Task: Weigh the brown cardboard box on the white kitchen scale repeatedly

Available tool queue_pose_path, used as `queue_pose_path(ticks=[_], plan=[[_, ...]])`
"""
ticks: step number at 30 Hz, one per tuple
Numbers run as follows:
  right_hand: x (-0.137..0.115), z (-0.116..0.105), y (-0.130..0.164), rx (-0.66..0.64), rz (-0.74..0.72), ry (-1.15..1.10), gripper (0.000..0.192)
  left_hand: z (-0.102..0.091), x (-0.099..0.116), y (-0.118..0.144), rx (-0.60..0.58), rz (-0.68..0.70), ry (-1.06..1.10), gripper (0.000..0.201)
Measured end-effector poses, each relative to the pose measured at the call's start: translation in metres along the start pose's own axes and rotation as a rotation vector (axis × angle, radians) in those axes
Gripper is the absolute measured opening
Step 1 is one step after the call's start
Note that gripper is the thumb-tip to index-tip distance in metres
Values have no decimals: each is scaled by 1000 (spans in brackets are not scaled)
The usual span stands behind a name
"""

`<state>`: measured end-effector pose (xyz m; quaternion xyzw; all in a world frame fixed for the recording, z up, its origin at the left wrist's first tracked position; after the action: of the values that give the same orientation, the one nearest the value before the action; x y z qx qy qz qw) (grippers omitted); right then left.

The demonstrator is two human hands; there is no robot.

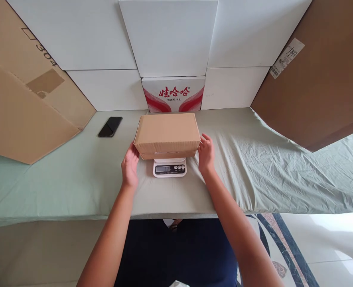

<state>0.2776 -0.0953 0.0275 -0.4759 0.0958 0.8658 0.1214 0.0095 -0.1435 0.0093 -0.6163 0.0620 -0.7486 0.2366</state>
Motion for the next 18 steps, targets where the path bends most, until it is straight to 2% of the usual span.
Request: queue_pose_path(ticks=[5,9,12,15,18], plan=[[7,4,22,-14,-167,245,42,0,2,4,-62,-15,-50,80],[4,15,46,-153,-242,325,35,1,3,6,-124,-14,-93,82],[1,23,59,-193,-257,382,34,1,5,7,-134,-1,-100,78],[-2,28,59,-182,-267,397,34,5,10,4,-132,24,-76,76],[-7,34,42,-178,-289,377,32,13,19,-11,-124,35,-75,73]])
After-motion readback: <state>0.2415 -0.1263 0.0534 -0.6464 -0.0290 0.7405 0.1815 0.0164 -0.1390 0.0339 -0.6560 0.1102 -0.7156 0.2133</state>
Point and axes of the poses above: each hand's wrist, its own y-axis away from the middle knuckle, its own z-axis out of the palm, x = y × z, the point moved 1 cm from there along -y, towards the middle knuckle, and after that the axes turned 4 degrees about z, right-handed, at the moved point
